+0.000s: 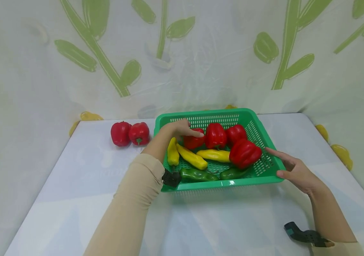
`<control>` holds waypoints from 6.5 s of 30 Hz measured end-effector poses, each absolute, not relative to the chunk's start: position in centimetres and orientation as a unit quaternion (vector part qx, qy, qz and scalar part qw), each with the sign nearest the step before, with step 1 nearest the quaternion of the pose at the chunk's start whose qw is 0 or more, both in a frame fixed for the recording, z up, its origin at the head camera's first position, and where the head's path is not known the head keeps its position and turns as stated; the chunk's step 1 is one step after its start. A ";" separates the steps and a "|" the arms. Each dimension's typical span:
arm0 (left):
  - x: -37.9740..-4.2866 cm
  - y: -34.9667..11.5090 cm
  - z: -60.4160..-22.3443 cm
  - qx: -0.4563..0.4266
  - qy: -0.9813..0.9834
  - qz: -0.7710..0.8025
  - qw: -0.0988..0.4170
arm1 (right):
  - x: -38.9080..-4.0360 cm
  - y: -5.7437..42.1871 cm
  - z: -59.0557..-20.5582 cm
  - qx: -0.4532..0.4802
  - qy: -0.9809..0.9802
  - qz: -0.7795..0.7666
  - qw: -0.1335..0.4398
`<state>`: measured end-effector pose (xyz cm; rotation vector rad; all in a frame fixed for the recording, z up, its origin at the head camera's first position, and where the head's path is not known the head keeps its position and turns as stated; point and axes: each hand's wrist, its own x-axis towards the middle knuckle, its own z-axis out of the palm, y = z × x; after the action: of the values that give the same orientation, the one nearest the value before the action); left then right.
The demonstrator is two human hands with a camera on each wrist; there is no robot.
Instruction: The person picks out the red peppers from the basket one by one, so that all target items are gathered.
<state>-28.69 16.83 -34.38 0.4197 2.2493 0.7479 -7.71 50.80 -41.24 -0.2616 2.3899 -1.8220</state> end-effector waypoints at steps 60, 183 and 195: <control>-30.9 8.3 -30.4 0.280 0.844 0.379 0.256 | -7.8 50.9 -41.4 -0.103 0.778 -0.618 0.057; -30.2 -13.3 -41.4 0.084 0.912 0.396 0.066 | -7.6 51.2 -42.3 -0.111 0.750 -0.650 0.051; -30.3 -12.8 -39.9 0.098 0.911 0.396 0.061 | -7.3 51.4 -41.7 -0.117 0.750 -0.649 0.052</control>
<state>-30.32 -12.77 -39.92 0.2967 2.7569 1.1977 -7.30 51.39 -41.74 -0.3555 2.2798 -1.9749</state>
